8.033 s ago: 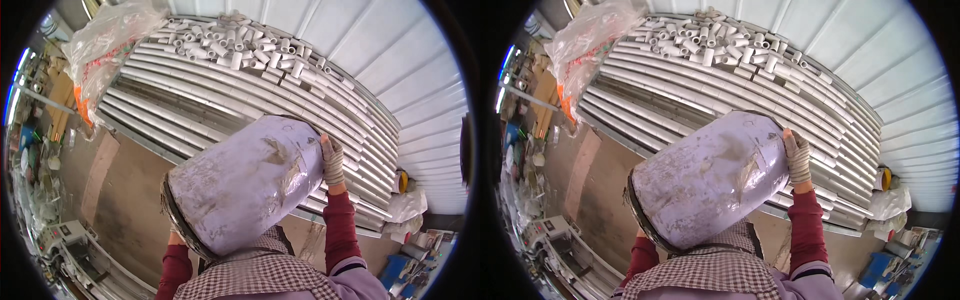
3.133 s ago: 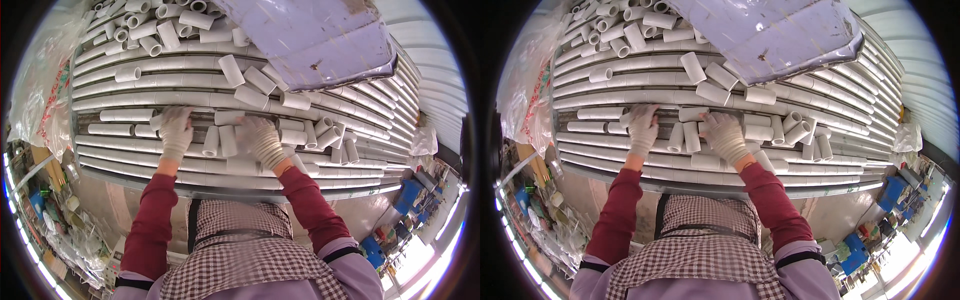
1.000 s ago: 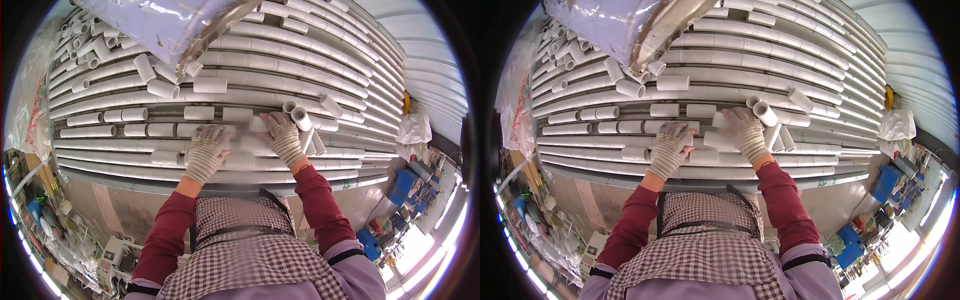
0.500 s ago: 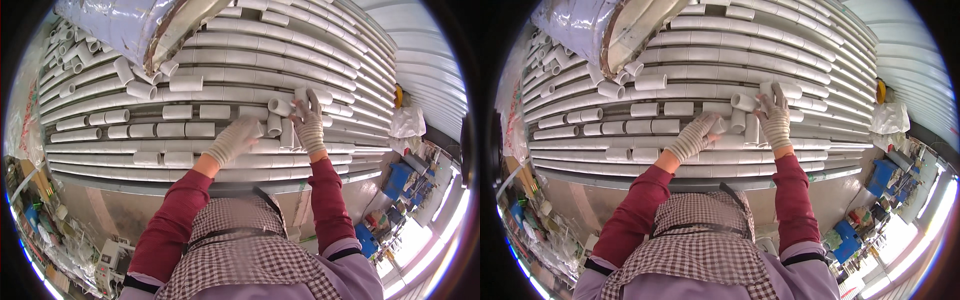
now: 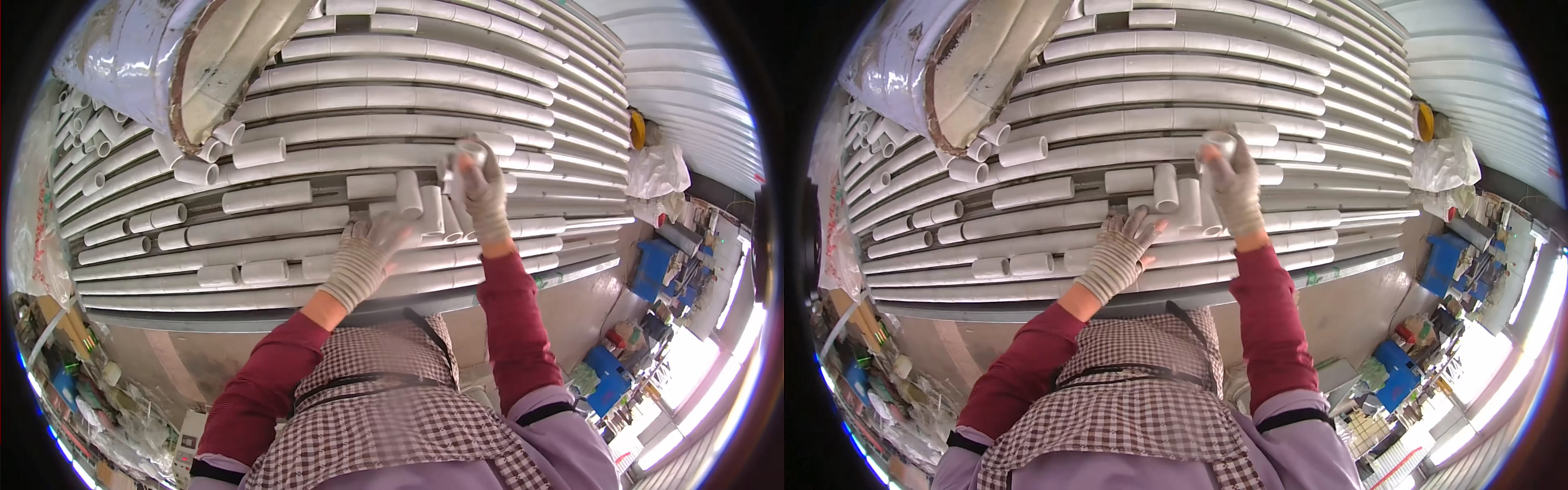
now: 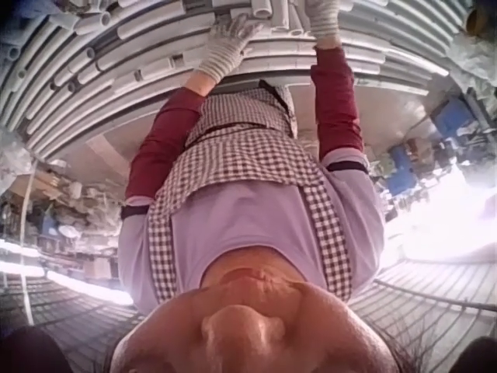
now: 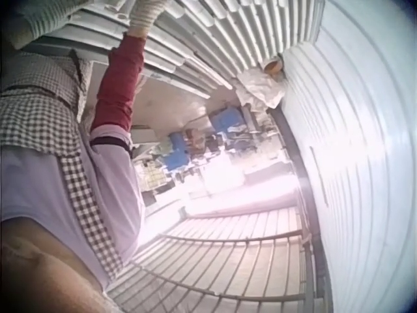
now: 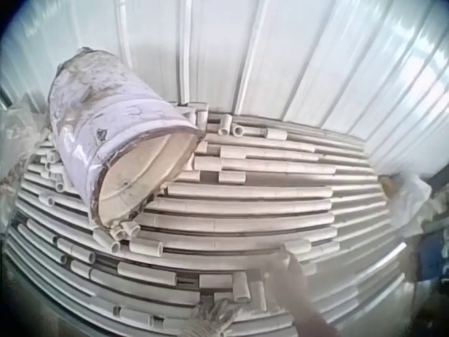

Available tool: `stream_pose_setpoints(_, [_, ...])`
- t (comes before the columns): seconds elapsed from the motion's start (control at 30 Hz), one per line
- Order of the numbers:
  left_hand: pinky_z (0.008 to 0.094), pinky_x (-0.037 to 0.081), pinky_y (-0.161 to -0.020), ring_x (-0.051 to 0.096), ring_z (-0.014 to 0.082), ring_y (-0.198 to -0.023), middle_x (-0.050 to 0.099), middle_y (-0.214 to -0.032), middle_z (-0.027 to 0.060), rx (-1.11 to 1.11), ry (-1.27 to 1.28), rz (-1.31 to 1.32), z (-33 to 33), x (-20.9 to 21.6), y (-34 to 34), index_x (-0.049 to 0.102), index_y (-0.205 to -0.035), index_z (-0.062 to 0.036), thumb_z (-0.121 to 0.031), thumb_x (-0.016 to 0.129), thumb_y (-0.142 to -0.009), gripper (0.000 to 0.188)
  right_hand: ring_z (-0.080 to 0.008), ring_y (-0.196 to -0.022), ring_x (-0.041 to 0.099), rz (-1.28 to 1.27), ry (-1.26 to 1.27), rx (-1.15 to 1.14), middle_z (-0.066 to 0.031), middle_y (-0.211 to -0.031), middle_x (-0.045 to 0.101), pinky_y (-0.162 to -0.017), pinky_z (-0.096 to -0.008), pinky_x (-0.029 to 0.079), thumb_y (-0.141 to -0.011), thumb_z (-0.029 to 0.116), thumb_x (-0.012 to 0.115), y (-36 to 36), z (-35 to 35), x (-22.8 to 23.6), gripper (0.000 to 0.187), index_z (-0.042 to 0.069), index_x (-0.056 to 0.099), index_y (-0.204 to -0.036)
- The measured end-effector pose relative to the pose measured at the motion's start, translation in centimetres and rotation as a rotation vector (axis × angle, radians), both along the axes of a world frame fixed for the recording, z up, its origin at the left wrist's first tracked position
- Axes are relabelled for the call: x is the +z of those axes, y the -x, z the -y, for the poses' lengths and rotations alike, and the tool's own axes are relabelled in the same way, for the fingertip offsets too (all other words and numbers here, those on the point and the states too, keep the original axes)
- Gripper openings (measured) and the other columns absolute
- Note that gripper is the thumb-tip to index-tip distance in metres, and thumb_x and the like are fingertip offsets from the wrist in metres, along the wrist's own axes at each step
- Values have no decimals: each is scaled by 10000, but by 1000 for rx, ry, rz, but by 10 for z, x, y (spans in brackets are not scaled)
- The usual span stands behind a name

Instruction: Operating a machine to coat and cut plastic rolls, then organizing the finished cylindrical cores.

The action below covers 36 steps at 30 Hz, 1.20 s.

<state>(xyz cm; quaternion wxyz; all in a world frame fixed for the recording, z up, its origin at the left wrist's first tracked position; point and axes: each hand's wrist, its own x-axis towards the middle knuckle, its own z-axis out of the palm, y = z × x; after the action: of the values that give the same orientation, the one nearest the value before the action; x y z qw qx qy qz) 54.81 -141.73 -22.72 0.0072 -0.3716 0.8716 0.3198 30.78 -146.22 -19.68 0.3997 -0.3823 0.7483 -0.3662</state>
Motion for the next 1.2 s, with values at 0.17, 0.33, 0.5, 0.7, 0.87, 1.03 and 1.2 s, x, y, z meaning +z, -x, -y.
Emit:
stream_pose_setpoints(0.17, [445, 444, -906, 532, 324, -1014, 533, -1086, 117, 170, 30, -125, -5, -21, 41, 496, -1268, -156, -288, 702, -789, 537, -308, -1144, 516, -748, -191, 277, -118, -1162, 594, -1016, -439, 364, -724, 256, 764, 82, -62, -7, 523, 72, 572, -1174])
stream_pose_setpoints(0.33, [444, 501, -837, 578, 340, -979, 551, -1111, 152, 318, -139, -48, -22, 4, 112, 486, -1265, -158, -301, 730, -745, 592, -335, -1191, 488, -574, 144, 475, -144, -1227, 548, -1020, -464, 359, -740, 339, 729, 76, -78, 4, 564, 75, 564, -1210])
stream_pose_setpoints(0.5, [429, 501, -860, 594, 324, -997, 561, -1147, 141, 243, 7, 33, -20, 6, 133, 471, -1276, -170, -318, 716, -759, 591, -299, -1108, 546, -782, 5, 880, -57, -1120, 630, -961, -464, 393, -854, 339, 612, 149, -93, -30, 310, 128, 639, -1080])
stream_pose_setpoints(0.7, [444, 479, -880, 586, 336, -1020, 588, -1145, 143, 286, 95, 344, -18, 8, 66, 498, -1227, -131, -322, 728, -745, 567, -305, -1018, 590, -417, 38, 563, -115, -1065, 638, -931, -446, 436, -803, 249, 660, 167, -68, 5, 336, 90, 600, -1093])
stream_pose_setpoints(0.87, [430, 455, -939, 560, 320, -1086, 566, -1191, 135, 423, -169, 506, -6, 23, 97, 489, -1253, -118, -352, 673, -795, 546, -287, -1084, 521, -693, 48, 793, -86, -1167, 561, -895, -422, 459, -784, 250, 636, 93, -57, -16, 445, 140, 561, -1209])
stream_pose_setpoints(1.03, [430, 450, -937, 534, 333, -1098, 553, -1191, 152, 202, 75, 118, -21, 15, 94, 551, -1171, -104, -216, 736, -704, 515, -315, -1060, 521, -357, 144, 644, -94, -1122, 575, -912, -419, 448, -761, 157, 664, 155, -88, -21, 394, 119, 607, -1149])
stream_pose_setpoints(1.2, [431, 474, -892, 570, 334, -1052, 582, -1156, 124, 488, -140, 110, -11, 29, 110, 564, -1169, -129, -186, 776, -679, 536, -304, -1139, 478, -783, 162, 616, -58, -1155, 572, -966, -449, 408, -737, 113, 676, 223, -117, -20, 318, 118, 655, -1054])
